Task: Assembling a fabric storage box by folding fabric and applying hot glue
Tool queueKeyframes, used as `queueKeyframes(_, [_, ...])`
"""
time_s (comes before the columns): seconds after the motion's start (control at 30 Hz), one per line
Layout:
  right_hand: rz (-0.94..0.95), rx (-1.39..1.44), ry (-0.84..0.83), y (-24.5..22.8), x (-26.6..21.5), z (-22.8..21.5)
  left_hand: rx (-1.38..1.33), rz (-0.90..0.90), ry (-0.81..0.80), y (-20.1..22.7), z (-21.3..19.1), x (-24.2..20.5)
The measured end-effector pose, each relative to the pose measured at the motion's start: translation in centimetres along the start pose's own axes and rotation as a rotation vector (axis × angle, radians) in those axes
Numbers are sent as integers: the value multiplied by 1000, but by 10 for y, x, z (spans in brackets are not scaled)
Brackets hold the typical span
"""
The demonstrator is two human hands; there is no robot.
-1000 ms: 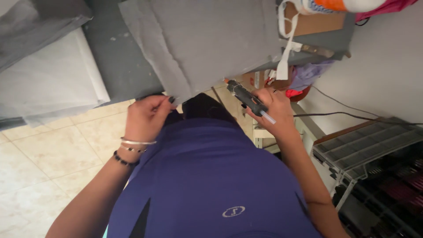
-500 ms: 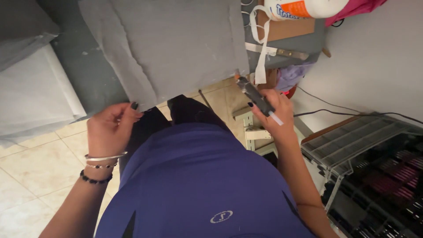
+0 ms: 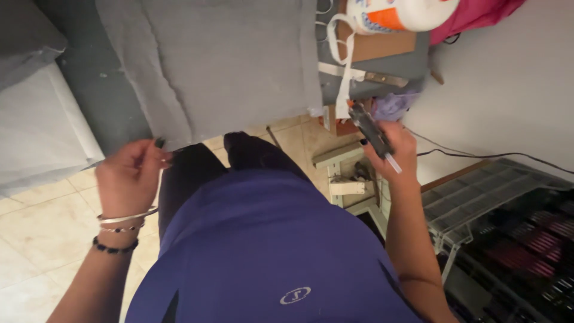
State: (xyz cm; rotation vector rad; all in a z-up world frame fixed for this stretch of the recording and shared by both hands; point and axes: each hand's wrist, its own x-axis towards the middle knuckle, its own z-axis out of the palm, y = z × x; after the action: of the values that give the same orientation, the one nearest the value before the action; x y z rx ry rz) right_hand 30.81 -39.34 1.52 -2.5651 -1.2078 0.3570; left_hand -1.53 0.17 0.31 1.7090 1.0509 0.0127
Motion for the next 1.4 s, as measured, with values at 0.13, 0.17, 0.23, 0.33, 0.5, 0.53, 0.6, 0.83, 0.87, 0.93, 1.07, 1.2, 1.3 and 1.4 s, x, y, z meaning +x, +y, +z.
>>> queueKeyframes(0.13, [-117, -59, 142, 50, -8, -23, 85, 26, 52, -2, -4, 0])
queueKeyframes(0.17, [-121, -68, 154, 46, 6, -36, 79, 40, 57, -5, -4, -2])
queueKeyframes(0.23, [122, -71, 29, 36, 31, -58, 148, 67, 93, -12, -6, -8])
queueKeyframes(0.33, [-65, -113, 94, 42, 76, -65, 207, 227, 179, -20, -7, -13])
queueKeyframes(0.5, [-141, -233, 12, 51, 107, -70, 572, 514, 271, -39, -14, -20])
queueKeyframes(0.53, [-116, -292, -12, 52, 111, -73, 771, 609, 270, -35, -16, -17])
queueKeyframes(0.6, [-152, -283, 94, 28, 105, -78, 722, 806, 192, -14, -6, -12])
queueKeyframes(0.83, [-533, -115, 171, -39, 81, 20, 553, 1337, 219, 58, 109, 24])
queueKeyframes(0.87, [-533, -110, 164, -41, 82, 28, 554, 1330, 215, 62, 122, 29])
queueKeyframes(0.93, [-551, -134, 182, -44, 89, 44, 585, 1327, 357, 70, 150, 45])
queueKeyframes(1.07, [-566, -115, 200, -55, 92, 38, 608, 1308, 350, 78, 164, 54])
queueKeyframes(1.2, [-535, -42, 250, -63, 89, 34, 611, 1290, 354, 80, 161, 53])
queueKeyframes(1.3, [-495, -23, 284, -60, 89, 37, 582, 1268, 351, 80, 162, 55])
queueKeyframes(1.4, [-464, -1, 291, -63, 88, 35, 542, 1223, 349, 81, 163, 55])
